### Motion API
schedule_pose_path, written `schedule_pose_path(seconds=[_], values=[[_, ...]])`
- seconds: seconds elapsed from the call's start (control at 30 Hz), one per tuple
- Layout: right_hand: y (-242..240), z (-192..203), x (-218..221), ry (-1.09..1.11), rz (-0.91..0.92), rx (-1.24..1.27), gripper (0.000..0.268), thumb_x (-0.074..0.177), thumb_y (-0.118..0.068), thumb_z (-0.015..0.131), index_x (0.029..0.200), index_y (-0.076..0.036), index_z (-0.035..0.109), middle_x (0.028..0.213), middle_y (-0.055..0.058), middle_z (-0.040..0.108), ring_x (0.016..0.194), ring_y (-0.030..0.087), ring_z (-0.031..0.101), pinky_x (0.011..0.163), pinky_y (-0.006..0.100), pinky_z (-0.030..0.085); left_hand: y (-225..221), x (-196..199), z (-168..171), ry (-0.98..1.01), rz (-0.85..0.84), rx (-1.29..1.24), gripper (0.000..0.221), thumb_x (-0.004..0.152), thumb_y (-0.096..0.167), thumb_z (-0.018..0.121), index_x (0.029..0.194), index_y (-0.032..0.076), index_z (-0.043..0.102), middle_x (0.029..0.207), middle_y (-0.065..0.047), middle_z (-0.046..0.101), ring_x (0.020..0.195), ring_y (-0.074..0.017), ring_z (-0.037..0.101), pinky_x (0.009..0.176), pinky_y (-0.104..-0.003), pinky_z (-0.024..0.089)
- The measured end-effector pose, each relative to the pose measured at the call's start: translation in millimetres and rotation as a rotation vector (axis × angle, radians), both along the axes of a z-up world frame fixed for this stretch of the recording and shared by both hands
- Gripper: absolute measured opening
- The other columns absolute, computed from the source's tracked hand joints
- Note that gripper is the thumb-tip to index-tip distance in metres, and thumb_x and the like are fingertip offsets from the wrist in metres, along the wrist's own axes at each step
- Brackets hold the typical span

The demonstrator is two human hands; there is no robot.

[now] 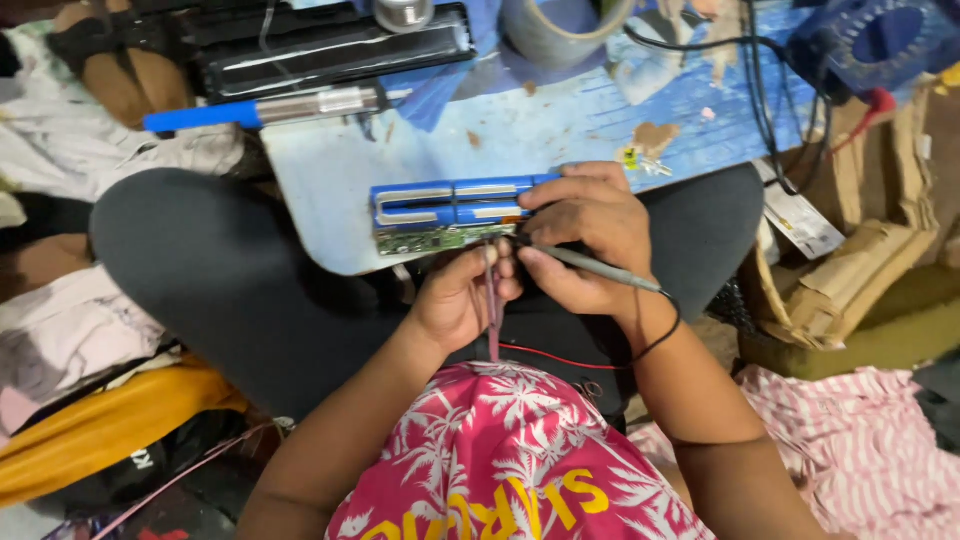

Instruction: Assembling and testing a lithium-ion battery pack using a soldering iron and multimeter probes.

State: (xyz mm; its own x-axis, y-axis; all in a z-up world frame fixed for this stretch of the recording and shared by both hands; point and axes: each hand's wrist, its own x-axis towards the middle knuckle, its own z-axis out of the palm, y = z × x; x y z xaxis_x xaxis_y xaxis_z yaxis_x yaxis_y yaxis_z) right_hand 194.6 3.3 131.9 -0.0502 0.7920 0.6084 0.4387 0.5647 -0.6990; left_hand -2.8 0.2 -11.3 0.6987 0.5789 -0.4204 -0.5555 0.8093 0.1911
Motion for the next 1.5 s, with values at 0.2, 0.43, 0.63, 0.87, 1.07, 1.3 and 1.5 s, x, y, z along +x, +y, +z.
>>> schedule_pose_path(seconds=[0.2, 0.43, 0.63, 0.87, 1.07, 1.3, 1.5], values=[[-2.0, -4.5, 2.5, 0.016, -0.017, 0.021, 0.02, 0.102, -0.022, 0.086, 0.089, -0.011, 0.075, 0.086, 0.005, 0.083, 0.108, 0.034, 0.085, 0.111, 0.049, 0.048, 2.3, -2.5, 9.0, -0.041, -0.014, 0.012, 0.019, 0.107, 0.013, 0.072, 0.12, 0.0, 0.078, 0.094, -0.014, 0.082, 0.082, -0.0219, 0.083, 0.082, -0.03, 0.067], [-2.6, -4.2, 2.3, 0.005, -0.024, 0.027, 0.021, 0.103, -0.023, 0.085, 0.088, -0.011, 0.075, 0.086, 0.004, 0.083, 0.109, 0.033, 0.085, 0.111, 0.049, 0.048, 1.7, -2.7, 9.1, -0.044, 0.001, 0.03, 0.019, 0.108, 0.012, 0.071, 0.12, -0.002, 0.076, 0.094, -0.017, 0.082, 0.082, -0.0235, 0.082, 0.082, -0.033, 0.066], [-2.2, -6.5, 4.4, 0.007, -0.013, 0.017, 0.021, 0.102, -0.023, 0.085, 0.088, -0.012, 0.075, 0.085, 0.003, 0.082, 0.109, 0.033, 0.085, 0.111, 0.049, 0.048, 2.4, -1.6, 7.0, -0.087, 0.009, 0.033, 0.018, 0.11, 0.01, 0.068, 0.121, -0.003, 0.075, 0.094, -0.019, 0.08, 0.082, -0.0269, 0.081, 0.081, -0.035, 0.066], [-2.0, -6.2, 4.5, 0.002, 0.011, 0.017, 0.02, 0.101, -0.022, 0.087, 0.089, -0.011, 0.076, 0.088, 0.005, 0.083, 0.11, 0.035, 0.085, 0.112, 0.05, 0.048, -2.7, 1.4, -0.6, -0.064, 0.02, 0.018, 0.019, 0.109, 0.012, 0.069, 0.121, -0.001, 0.075, 0.095, -0.018, 0.08, 0.081, -0.0271, 0.081, 0.08, -0.034, 0.066], [-1.0, -9.7, 2.4, 0.0, 0.019, 0.018, 0.019, 0.101, -0.021, 0.088, 0.089, -0.011, 0.076, 0.086, 0.004, 0.082, 0.111, 0.035, 0.085, 0.113, 0.049, 0.047, -3.2, 1.5, 3.8, -0.043, 0.027, 0.011, 0.019, 0.109, 0.013, 0.07, 0.12, -0.001, 0.076, 0.094, -0.017, 0.082, 0.079, -0.028, 0.084, 0.077, -0.035, 0.07], [-0.7, -11.0, -0.3, 0.021, -0.001, 0.027, 0.021, 0.1, -0.018, 0.089, 0.087, -0.01, 0.075, 0.084, 0.006, 0.082, 0.109, 0.036, 0.085, 0.113, 0.048, 0.046, -2.5, 2.4, 9.9, -0.025, 0.032, 0.012, 0.019, 0.107, 0.013, 0.073, 0.118, -0.002, 0.077, 0.091, -0.018, 0.081, 0.076, -0.0288, 0.085, 0.077, -0.036, 0.071], [0.3, -11.2, -0.6, 0.018, -0.003, 0.034, 0.021, 0.1, -0.018, 0.088, 0.087, -0.01, 0.074, 0.083, 0.006, 0.082, 0.109, 0.036, 0.085, 0.113, 0.048, 0.047, -3.3, 1.6, 8.8, -0.028, 0.035, 0.011, 0.02, 0.107, 0.014, 0.073, 0.119, -0.002, 0.077, 0.093, -0.018, 0.081, 0.077, -0.0287, 0.084, 0.077, -0.036, 0.07]])
